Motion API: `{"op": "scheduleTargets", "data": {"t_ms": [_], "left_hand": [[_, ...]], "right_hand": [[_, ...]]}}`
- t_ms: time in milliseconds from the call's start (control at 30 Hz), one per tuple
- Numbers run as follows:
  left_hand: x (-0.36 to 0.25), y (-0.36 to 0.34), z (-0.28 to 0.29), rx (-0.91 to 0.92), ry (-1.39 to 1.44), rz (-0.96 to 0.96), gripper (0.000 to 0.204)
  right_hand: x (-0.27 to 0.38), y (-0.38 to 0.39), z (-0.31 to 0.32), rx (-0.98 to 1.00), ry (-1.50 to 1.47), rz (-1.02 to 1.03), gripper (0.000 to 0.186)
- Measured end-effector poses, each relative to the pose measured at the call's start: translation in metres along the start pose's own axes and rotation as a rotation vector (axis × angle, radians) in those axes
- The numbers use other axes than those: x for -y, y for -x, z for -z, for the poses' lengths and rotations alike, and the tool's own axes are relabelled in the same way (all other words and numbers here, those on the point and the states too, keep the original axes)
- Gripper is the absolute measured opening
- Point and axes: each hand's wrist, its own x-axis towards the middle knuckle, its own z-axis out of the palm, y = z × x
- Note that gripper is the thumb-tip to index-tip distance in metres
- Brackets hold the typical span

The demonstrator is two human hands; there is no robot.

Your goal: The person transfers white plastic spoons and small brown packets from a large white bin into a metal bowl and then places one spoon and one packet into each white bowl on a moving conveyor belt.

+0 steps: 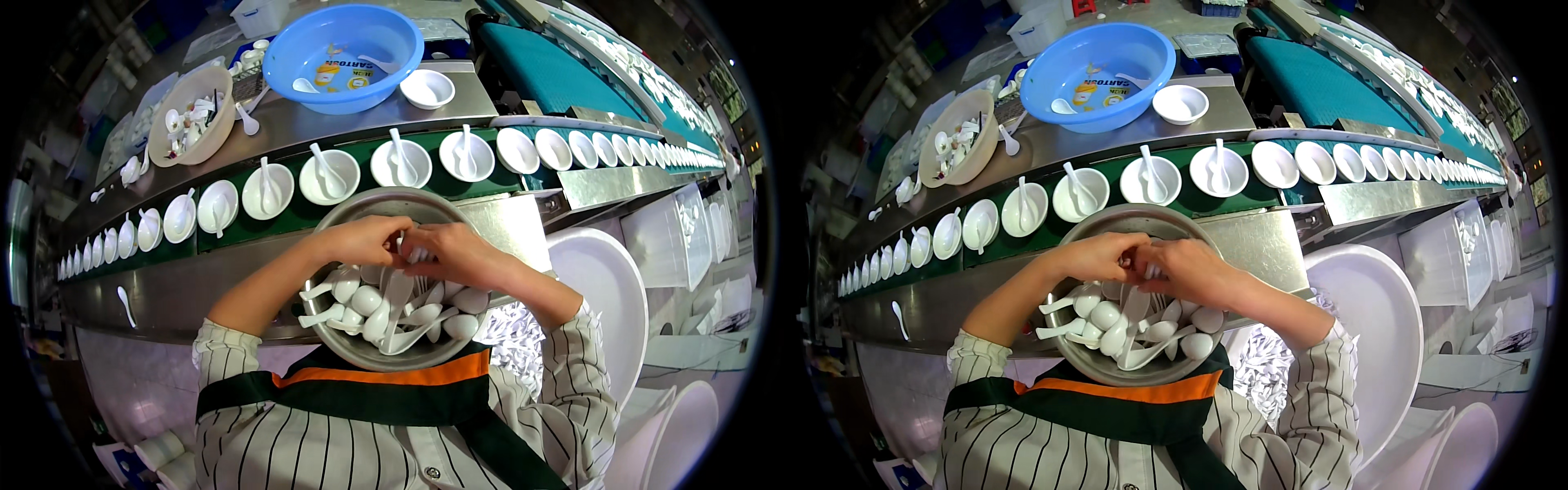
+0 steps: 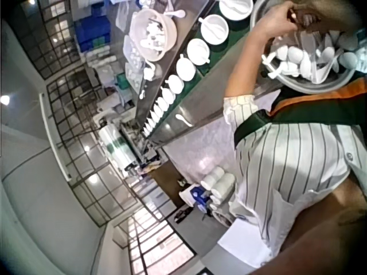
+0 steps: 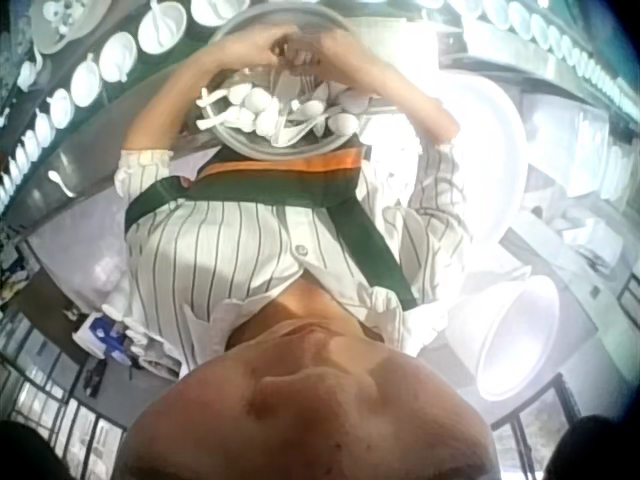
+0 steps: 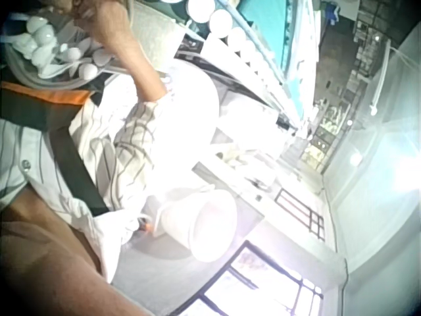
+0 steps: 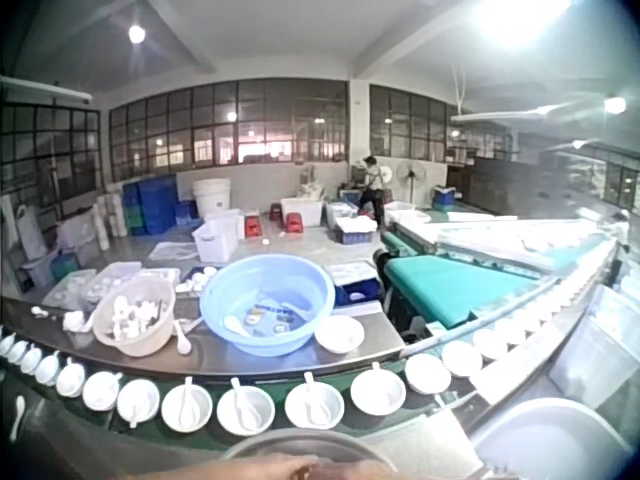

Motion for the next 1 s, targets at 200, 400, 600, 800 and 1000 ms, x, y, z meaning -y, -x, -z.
{"op": "scheduleTargets", "data": {"t_ms": [200,400,600,800,1000], "left_hand": [[0.0,0.0,-0.001,0.11,0.041,-0.051,0.035],[0.008,0.003,-0.006,0.178,-0.006,-0.086,0.028],[0.0,0.004,-0.002,0.168,0.026,-0.118,0.022],[-0.008,0.007,-0.008,-0.219,-0.197,-0.243,0.032],[-0.024,-0.025,-0.024,-0.143,-0.033,-0.234,0.034]], "right_hand": [[0.008,0.009,0.035,-0.103,-0.36,-0.08,0.02],[-0.06,-0.009,0.105,-0.69,-0.002,-0.26,0.019],[-0.169,-0.032,0.073,-0.512,0.131,-0.336,0.033],[-0.154,-0.034,0.097,-0.66,0.21,-0.395,0.027],[-0.154,-0.049,0.091,-0.596,0.079,-0.307,0.024]]}}
